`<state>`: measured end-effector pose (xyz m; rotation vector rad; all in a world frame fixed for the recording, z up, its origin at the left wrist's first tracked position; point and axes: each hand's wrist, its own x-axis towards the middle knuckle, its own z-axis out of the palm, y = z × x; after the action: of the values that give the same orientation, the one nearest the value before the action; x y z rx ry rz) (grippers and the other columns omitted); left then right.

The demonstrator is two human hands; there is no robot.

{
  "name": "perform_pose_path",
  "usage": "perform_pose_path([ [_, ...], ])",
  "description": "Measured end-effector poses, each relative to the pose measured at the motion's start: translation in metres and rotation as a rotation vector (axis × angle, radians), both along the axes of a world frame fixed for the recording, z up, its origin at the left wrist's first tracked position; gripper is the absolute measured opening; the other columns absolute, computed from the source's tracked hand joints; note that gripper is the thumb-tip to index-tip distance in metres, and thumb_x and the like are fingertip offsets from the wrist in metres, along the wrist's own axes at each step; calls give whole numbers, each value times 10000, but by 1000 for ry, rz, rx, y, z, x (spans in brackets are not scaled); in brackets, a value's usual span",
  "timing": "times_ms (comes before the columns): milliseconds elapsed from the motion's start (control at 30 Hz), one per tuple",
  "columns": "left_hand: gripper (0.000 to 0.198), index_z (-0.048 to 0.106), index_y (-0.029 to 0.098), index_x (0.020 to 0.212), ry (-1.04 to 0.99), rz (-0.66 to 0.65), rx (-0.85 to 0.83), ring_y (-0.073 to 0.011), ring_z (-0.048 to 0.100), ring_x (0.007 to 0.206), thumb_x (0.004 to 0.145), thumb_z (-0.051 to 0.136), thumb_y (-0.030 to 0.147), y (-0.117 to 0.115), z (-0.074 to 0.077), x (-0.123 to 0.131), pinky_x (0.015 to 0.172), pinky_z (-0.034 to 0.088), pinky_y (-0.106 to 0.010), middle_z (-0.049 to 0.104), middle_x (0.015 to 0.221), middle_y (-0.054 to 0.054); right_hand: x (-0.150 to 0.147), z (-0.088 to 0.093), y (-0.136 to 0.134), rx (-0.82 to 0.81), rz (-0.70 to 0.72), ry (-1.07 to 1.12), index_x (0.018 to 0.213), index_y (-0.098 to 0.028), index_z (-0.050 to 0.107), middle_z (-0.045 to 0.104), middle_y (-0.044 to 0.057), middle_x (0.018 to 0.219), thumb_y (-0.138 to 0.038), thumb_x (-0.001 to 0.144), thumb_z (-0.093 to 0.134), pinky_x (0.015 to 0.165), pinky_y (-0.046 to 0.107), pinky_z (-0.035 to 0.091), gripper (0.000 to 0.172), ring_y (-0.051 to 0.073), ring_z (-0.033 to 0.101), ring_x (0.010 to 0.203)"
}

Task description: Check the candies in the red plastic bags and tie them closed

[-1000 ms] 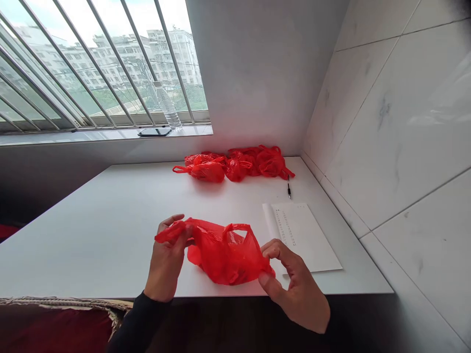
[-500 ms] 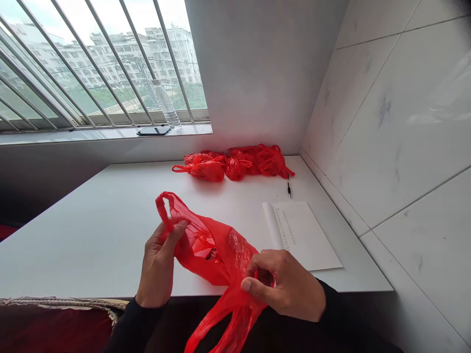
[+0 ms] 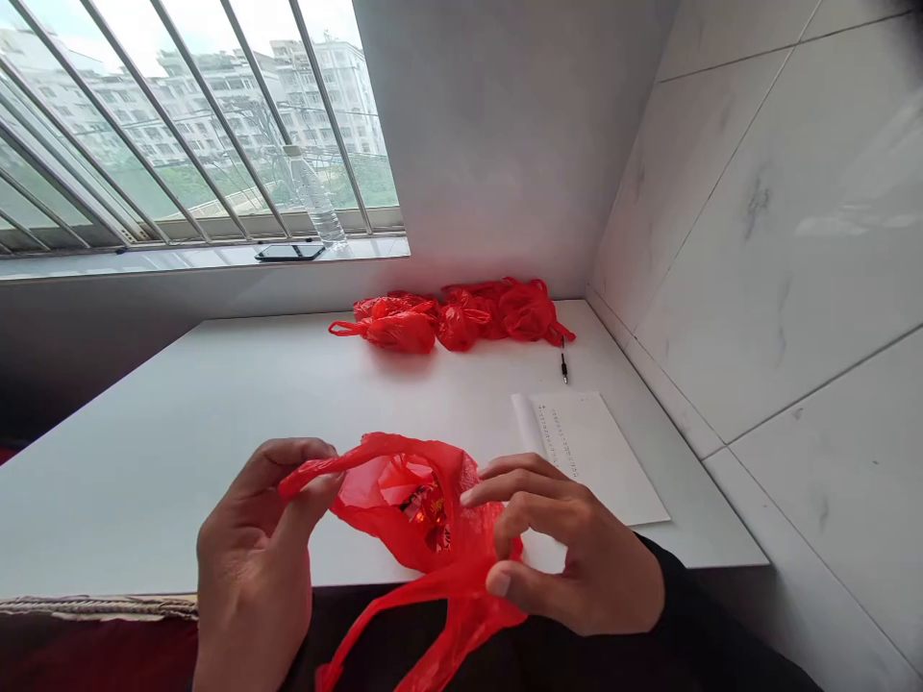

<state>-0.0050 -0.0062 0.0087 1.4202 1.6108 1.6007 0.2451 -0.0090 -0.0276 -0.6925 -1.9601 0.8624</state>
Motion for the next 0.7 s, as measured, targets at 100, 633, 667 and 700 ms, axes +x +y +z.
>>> perform_pose_path([
  [100,228,660,264,651,-148,-173,-42,-217,531,705,844,675,385,-4,7,4,642,430,-359,590,693,-22,-8,8,0,-30,140,-22,1181,-246,618,760,25,982,-418,1039,448,1143,457,391,280,192,701,1026],
  [633,256,649,262,592,-181,-203,-167,-164,417,469,763,715,441,-10,17,4,498,384,-340,439,478,4,6,-12,0,255,-264,-879,859,-255,586,496,-26,549,-268,857,662,501,324,298,77,187,437,491],
  [667,192,727,274,697,-177,-213,-156,-169,422,474,775,710,448,-12,18,6,518,399,-349,445,473,7,0,-6,0,258,-269,-869,893,-243,603,551,-9,598,-214,869,635,528,331,338,49,201,496,543],
  [700,188,779,283,845,-175,-233,-150,-171,429,482,796,706,449,-14,19,8,542,414,-352,450,471,16,-7,-1,0,257,-254,-844,926,-229,619,607,10,668,-169,891,599,571,339,382,72,210,547,611],
])
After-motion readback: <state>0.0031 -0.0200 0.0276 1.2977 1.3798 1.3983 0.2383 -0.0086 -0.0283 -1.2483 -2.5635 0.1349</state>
